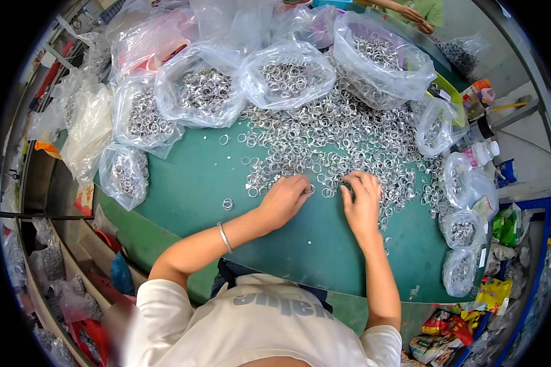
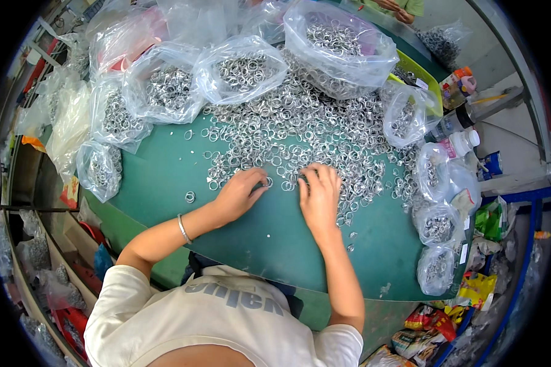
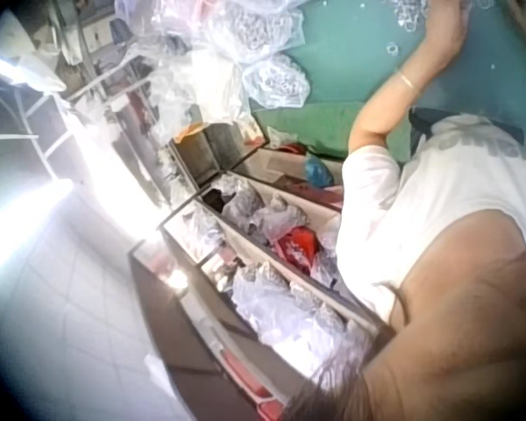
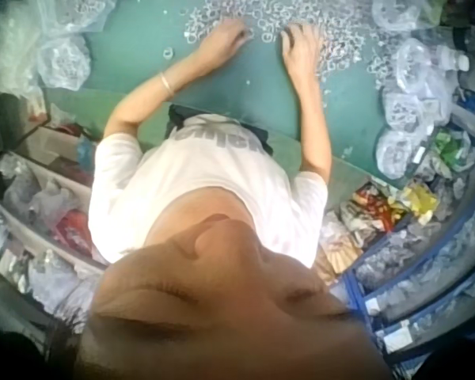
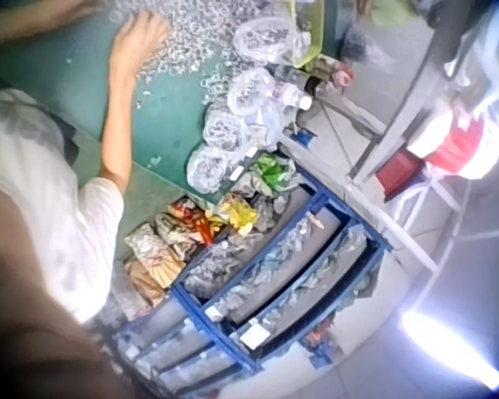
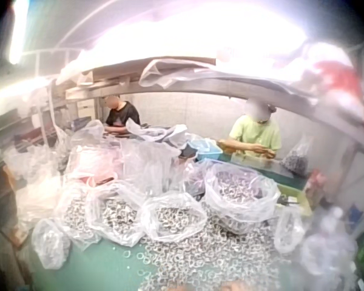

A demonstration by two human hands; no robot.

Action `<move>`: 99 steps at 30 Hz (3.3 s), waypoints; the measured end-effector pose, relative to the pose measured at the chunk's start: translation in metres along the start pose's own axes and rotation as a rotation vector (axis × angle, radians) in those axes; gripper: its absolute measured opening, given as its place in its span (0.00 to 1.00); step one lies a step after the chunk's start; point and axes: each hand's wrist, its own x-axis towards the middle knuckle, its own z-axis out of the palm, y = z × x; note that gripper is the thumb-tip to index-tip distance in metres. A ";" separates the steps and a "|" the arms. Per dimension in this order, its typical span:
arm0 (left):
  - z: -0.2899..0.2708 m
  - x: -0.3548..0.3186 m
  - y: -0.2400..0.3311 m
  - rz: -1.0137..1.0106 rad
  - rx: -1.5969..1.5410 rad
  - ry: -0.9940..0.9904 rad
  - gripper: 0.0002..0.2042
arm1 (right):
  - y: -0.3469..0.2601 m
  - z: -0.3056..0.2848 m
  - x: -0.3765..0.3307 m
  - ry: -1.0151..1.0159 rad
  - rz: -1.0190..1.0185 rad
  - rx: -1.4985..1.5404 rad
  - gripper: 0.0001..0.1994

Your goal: The person sorts small metal rings by hand from a large pile on a green table, picking them up individually and placing them into plastic bags or smaller groups.

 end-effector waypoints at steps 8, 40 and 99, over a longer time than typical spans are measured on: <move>-0.016 0.006 0.013 -0.274 -0.268 -0.002 0.14 | -0.013 0.040 0.010 -0.029 -0.136 -0.232 0.07; 0.016 0.018 0.031 -0.007 0.131 -0.109 0.20 | 0.099 -0.154 -0.185 0.042 0.732 -0.611 0.07; 0.133 0.099 0.080 0.333 0.459 -0.221 0.30 | 0.097 -0.106 -0.054 -0.075 0.221 -0.025 0.28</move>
